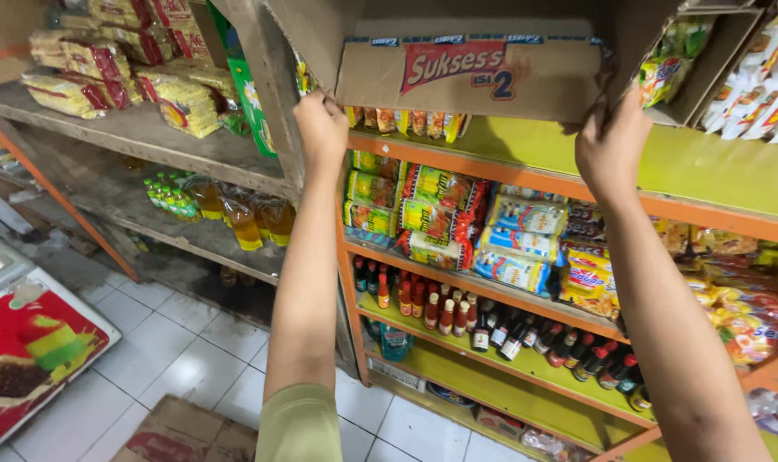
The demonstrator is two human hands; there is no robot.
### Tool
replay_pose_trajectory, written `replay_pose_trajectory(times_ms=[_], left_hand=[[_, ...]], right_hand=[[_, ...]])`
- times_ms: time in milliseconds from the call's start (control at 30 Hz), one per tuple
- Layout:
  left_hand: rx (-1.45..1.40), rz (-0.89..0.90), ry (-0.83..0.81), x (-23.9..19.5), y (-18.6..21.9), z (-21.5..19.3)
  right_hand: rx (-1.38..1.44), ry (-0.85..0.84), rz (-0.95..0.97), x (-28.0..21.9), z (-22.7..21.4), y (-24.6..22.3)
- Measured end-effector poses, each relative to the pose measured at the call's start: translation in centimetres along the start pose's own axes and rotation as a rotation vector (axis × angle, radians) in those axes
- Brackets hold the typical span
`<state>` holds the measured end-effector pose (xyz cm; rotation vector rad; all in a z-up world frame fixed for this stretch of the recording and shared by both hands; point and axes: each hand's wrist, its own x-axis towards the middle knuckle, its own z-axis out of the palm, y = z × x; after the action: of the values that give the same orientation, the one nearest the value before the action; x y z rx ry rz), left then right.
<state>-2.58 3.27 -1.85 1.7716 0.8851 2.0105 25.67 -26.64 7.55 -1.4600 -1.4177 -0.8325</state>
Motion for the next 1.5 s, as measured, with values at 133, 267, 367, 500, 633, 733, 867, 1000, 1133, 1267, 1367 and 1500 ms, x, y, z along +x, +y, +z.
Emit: replay_pose_trajectory(times_ms=[133, 267, 367, 500, 633, 733, 867, 1000, 1133, 1267, 1367, 1500], left_hand=[[-0.004, 0.121, -0.013, 2.4, 0.1, -1.6], [0.077, 0.109, -0.053, 7.2, -1.2, -0.8], [0.156, 0.079, -0.069, 9.8, -4.2, -0.8], [0.196, 0.033, -0.087, 10.3, -5.7, -1.4], [-0.035, 0.273, -0.033, 9.5, -5.7, -0.6], [-0.031, 0.223, -0.075, 9.9, -6.9, 0.3], [-0.063, 0.214, -0.054, 10.2, -8.3, 1.7], [-0.073, 0.244, -0.052, 10.3, -8.8, 1.8], [-0.096, 0.335, 0.007, 10.4, -5.8, 0.2], [-0.248, 0.337, -0.106, 6.9, 1.3, -2.4], [-0.281, 0.377, -0.176, 4.4, 6.8, -2.0], [-0.364, 0.433, -0.21, -0.3, 12.3, 1.5]], right_hand=[[0.191, -0.084, 0.122, 2.0, 0.3, -1.5], [0.119, -0.185, 0.111, 5.3, 0.0, -2.5], [0.071, -0.278, 0.095, 7.5, 2.4, -3.2], [0.101, -0.27, 0.063, 10.5, 7.0, -3.9], [0.195, -0.284, 0.177, 12.6, 10.4, -4.2], [0.211, -0.29, 0.234, 12.3, 10.6, -3.7], [0.211, -0.297, 0.193, 12.4, 10.3, -3.9], [0.225, -0.304, 0.149, 12.2, 9.6, -5.8], [0.153, -0.289, 0.219, 10.4, 6.0, -5.3], [0.05, -0.291, 0.273, 7.3, -0.9, -2.2], [0.124, -0.224, 0.308, 2.9, -7.8, -0.8], [0.265, -0.027, 0.479, -2.6, -14.9, 0.9]])
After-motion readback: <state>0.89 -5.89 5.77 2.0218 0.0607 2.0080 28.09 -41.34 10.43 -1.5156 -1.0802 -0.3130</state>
